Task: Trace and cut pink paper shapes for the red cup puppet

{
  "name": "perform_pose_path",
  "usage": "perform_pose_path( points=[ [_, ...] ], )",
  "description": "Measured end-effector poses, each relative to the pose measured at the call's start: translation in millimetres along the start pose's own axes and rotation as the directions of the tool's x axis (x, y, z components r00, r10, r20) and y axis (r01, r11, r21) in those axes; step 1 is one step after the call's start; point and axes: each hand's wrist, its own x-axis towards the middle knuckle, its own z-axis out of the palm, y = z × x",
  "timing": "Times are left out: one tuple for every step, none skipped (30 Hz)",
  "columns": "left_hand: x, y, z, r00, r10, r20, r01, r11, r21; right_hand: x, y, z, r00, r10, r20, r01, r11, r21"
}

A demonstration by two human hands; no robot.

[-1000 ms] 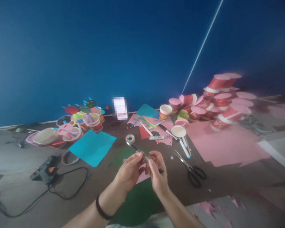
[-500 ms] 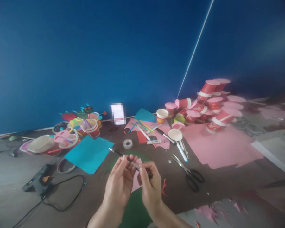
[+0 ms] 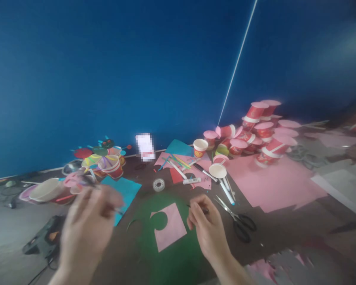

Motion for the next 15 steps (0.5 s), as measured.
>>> perform_pose_path(
  points=[
    [-3, -6, 2.1, 0.996, -0.019, 0.082, 0.014, 0.998, 0.059, 8, -6, -2, 0.999, 0.024, 0.038, -0.023, 1.0, -0.017],
    [-9, -14, 5.9, 0.981, -0.055, 0.187, 0.03, 0.991, 0.131, 15, -11, -4, 0.998, 0.029, 0.064, -0.029, 1.0, -0.004],
    [-16, -24, 10.4, 0.951, -0.097, 0.293, 0.034, 0.977, 0.211, 22, -16, -4, 0.995, 0.034, 0.089, -0.036, 0.999, 0.024],
    [-23, -33, 14.8, 0.914, -0.131, 0.384, 0.015, 0.957, 0.291, 29, -21, -4, 0.993, 0.037, 0.114, -0.043, 0.998, 0.055],
    [-29, -41, 18.3, 0.876, -0.161, 0.455, -0.014, 0.934, 0.357, 34, -24, -4, 0.989, 0.042, 0.14, -0.053, 0.996, 0.075],
    [-34, -48, 20.8, 0.846, -0.179, 0.501, -0.044, 0.915, 0.4, 39, -26, -4, 0.985, 0.051, 0.166, -0.065, 0.994, 0.084],
    [-37, -52, 22.1, 0.83, -0.185, 0.526, -0.065, 0.905, 0.42, 41, -27, -3, 0.98, 0.062, 0.189, -0.078, 0.994, 0.082],
    [-40, -55, 22.5, 0.818, -0.188, 0.543, -0.08, 0.898, 0.432, 43, -26, -3, 0.975, 0.074, 0.211, -0.091, 0.994, 0.068],
    [-41, -56, 22.5, 0.809, -0.19, 0.556, -0.094, 0.892, 0.442, 43, -25, -3, 0.969, 0.088, 0.229, -0.102, 0.994, 0.049],
    [-42, -56, 22.4, 0.8, -0.192, 0.568, -0.107, 0.887, 0.449, 42, -22, -2, 0.963, 0.102, 0.248, -0.112, 0.993, 0.027],
    [-42, -55, 22.4, 0.794, -0.191, 0.576, -0.117, 0.883, 0.455, 41, -20, -2, 0.956, 0.119, 0.268, -0.125, 0.992, 0.005],
    [-42, -54, 22.8, 0.79, -0.192, 0.582, -0.125, 0.88, 0.459, 39, -17, -1, 0.948, 0.137, 0.289, -0.139, 0.99, -0.014],
    [-42, -53, 23.6, 0.788, -0.192, 0.585, -0.129, 0.877, 0.463, 37, -15, 0, 0.939, 0.153, 0.307, -0.152, 0.988, -0.029],
    [-43, -52, 24.6, 0.79, -0.191, 0.582, -0.132, 0.875, 0.466, 35, -14, 0, 0.931, 0.168, 0.323, -0.164, 0.986, -0.038],
    [-44, -52, 25.7, 0.792, -0.19, 0.58, -0.134, 0.873, 0.47, 34, -13, 0, 0.926, 0.178, 0.334, -0.173, 0.984, -0.046]
  ],
)
